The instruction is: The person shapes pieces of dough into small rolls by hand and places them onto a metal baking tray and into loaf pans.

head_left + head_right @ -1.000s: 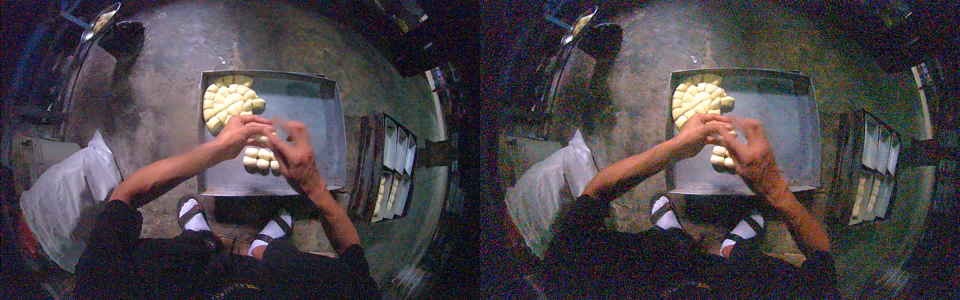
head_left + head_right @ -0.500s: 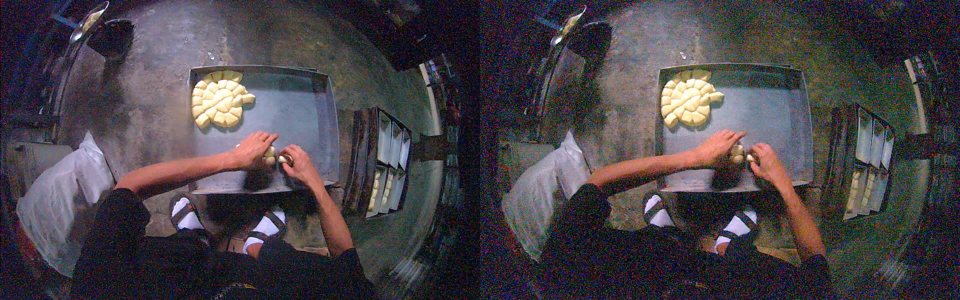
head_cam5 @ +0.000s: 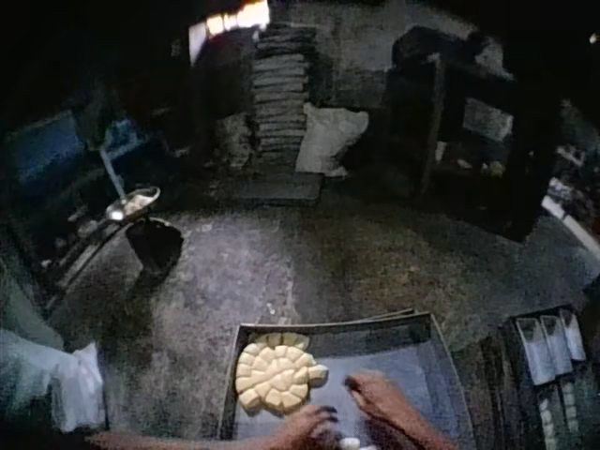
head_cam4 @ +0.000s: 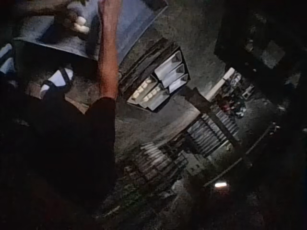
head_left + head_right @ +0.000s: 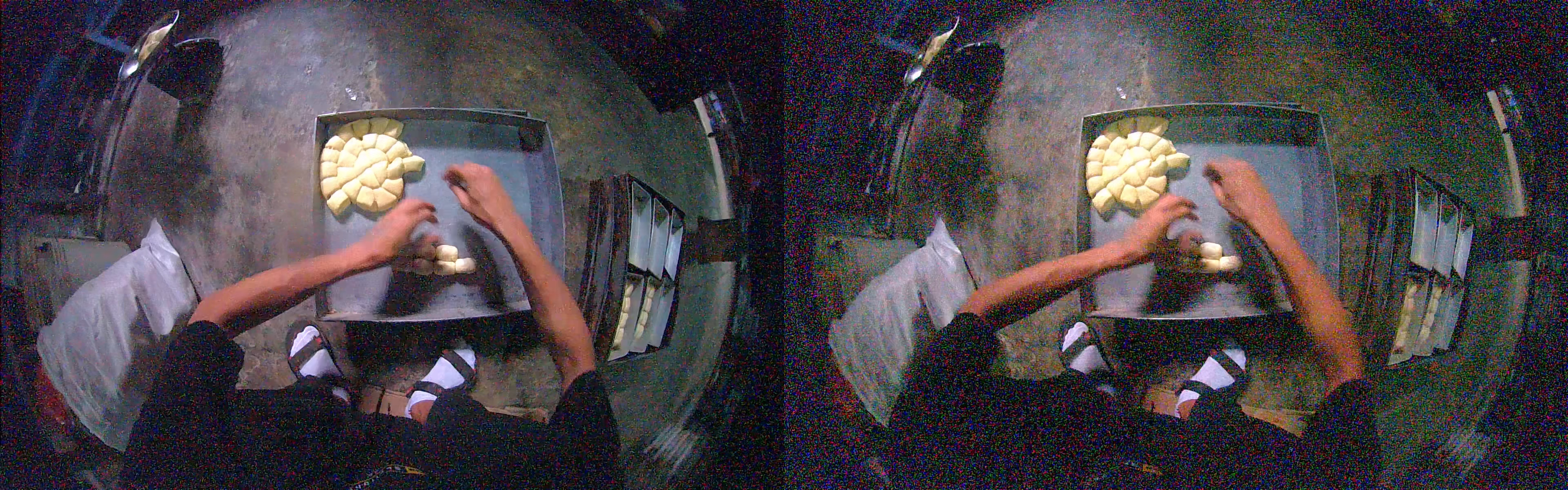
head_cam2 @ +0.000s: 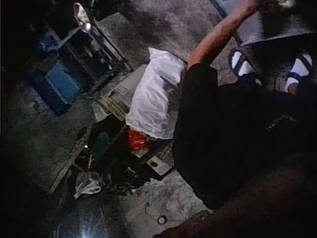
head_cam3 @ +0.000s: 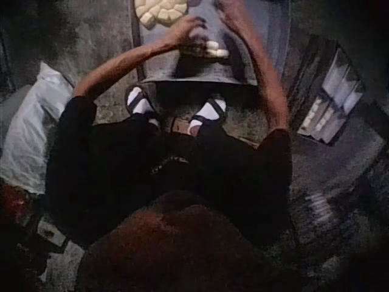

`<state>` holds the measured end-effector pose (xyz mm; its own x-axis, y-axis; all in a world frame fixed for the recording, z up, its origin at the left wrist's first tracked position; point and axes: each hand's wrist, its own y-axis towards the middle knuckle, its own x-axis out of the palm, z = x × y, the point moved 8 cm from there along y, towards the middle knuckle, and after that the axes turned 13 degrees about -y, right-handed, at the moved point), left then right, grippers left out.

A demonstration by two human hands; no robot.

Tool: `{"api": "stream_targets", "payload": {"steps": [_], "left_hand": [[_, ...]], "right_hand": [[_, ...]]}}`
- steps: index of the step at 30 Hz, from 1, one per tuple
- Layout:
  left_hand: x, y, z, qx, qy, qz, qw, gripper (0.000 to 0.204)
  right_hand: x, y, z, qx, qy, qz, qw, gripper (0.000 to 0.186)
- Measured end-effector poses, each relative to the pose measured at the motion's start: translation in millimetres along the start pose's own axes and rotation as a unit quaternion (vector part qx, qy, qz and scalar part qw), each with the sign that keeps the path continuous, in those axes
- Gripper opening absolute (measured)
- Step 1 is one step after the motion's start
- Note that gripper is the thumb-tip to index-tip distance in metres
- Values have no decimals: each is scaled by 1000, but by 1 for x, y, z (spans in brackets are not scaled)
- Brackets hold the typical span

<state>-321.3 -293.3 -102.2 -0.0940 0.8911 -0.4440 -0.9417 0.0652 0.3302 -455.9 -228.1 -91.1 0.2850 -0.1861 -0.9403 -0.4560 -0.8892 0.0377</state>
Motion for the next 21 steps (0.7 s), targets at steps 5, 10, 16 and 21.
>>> {"api": "stream_targets", "payload": {"steps": [5, 10, 16, 21], "left_hand": [[-94, 26, -29, -80, 60, 194, 976, 25], [-91, 37, -60, -67, 62, 115, 989, 21], [-72, 33, -80, -96, 150, 23, 984, 20], [-55, 25, -16, -146, -88, 95, 981, 22]], "right_hand": [[21, 62, -47, -100, 11, 55, 993, 47], [30, 83, -41, -78, 89, 97, 988, 54], [59, 29, -8, -88, 123, -199, 968, 46], [-29, -35, -28, 89, 372, -72, 921, 26]]}}
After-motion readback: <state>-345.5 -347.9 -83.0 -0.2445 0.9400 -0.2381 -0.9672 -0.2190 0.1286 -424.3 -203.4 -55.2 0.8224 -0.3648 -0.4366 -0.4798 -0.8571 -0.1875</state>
